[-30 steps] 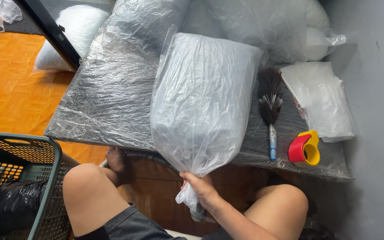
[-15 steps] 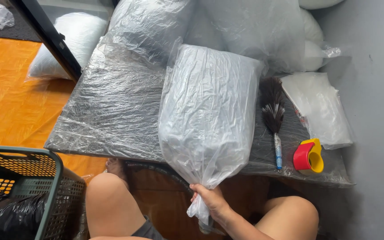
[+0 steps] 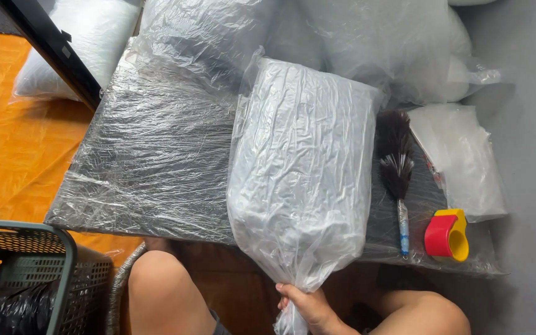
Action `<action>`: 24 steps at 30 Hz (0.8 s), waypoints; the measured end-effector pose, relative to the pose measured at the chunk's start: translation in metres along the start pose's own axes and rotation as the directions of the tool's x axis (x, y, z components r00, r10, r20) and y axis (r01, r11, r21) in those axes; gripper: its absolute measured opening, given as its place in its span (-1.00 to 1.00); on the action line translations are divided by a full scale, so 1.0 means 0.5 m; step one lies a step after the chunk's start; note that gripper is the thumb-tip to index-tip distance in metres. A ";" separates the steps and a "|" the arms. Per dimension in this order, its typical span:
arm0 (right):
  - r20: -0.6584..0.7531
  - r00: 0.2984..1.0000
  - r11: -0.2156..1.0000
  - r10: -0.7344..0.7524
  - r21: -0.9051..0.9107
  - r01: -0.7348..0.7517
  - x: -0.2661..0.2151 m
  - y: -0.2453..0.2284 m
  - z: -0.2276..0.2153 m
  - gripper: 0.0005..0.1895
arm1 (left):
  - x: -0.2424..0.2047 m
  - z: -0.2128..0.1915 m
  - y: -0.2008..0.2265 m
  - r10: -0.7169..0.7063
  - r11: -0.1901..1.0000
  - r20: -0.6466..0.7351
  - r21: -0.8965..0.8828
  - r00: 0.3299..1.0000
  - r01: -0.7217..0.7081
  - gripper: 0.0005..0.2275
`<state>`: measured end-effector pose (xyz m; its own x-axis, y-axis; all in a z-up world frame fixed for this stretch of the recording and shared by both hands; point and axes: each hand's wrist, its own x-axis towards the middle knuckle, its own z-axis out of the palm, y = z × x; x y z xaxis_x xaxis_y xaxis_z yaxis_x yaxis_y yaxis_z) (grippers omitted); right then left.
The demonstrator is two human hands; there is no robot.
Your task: Using a vacuum cleaner to remove air from a plastic bag containing soft upholstery material to compress it for storage.
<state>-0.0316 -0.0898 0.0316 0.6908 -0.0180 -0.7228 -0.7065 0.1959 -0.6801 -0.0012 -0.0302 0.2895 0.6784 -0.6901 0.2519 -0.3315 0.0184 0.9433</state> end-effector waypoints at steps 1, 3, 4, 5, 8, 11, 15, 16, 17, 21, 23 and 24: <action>-0.001 1.000 1.000 0.007 0.001 -0.007 0.007 0.007 -0.006 -0.57 | 0.084 -0.038 -0.132 -0.001 1.000 -0.001 -0.008 1.000 0.001 -0.86; 0.011 1.000 0.999 0.018 0.036 -0.018 0.023 0.025 -0.017 -0.62 | 0.162 -0.070 -0.443 -0.002 1.000 -0.001 -0.016 1.000 0.002 -0.86; 0.010 1.000 0.999 0.023 0.040 -0.023 0.017 0.017 -0.013 -0.62 | 0.161 -0.048 -0.477 -0.004 1.000 0.001 -0.022 1.000 0.004 -0.86; 0.021 1.000 1.000 0.010 0.010 -0.010 0.009 0.010 -0.010 -0.70 | 0.158 -0.026 -0.508 -0.005 1.000 0.003 -0.028 1.000 0.005 -0.87; 0.026 1.000 1.000 0.009 -0.015 -0.009 0.005 0.003 -0.009 -0.72 | 0.154 0.018 -0.552 0.011 0.999 0.004 -0.047 1.000 -0.010 -0.87; 0.034 0.999 0.999 0.023 -0.033 -0.022 -0.008 -0.012 -0.008 -0.68 | 0.148 0.065 -0.570 0.026 0.998 0.007 -0.063 1.000 -0.025 -0.88; 0.080 0.997 0.999 0.010 -0.033 -0.007 -0.023 -0.025 -0.006 -0.55 | 0.124 0.093 -0.579 0.033 0.997 0.035 -0.070 0.999 -0.031 -0.89; 0.079 0.997 1.000 0.010 -0.028 -0.008 -0.024 -0.026 -0.006 -0.55 | 0.118 0.101 -0.585 0.035 0.997 0.038 -0.073 0.999 -0.033 -0.89; 0.071 0.997 0.999 0.014 -0.033 -0.012 -0.025 -0.026 -0.004 -0.57 | 0.111 0.108 -0.591 0.037 0.996 0.041 -0.076 0.998 -0.034 -0.89; 0.064 0.998 0.999 -0.002 -0.033 0.004 -0.021 -0.021 -0.007 -0.66 | 0.086 0.118 -0.604 0.050 0.995 0.033 -0.092 0.998 -0.047 -0.90; 0.065 0.998 0.999 -0.003 -0.038 0.005 -0.019 -0.021 -0.008 -0.64 | 0.076 0.116 -0.614 0.059 0.994 0.029 -0.097 0.998 -0.056 -0.91; 0.065 0.998 0.999 0.001 -0.044 0.002 -0.018 -0.020 -0.009 -0.62 | 0.069 0.117 -0.619 0.061 0.993 0.026 -0.102 0.998 -0.058 -0.91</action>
<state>-0.0315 -0.0959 0.0445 0.6989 0.0457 -0.7137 -0.7110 0.1522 -0.6865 0.0864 -0.1018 -0.0065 0.6399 -0.7060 0.3035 -0.3020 0.1322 0.9441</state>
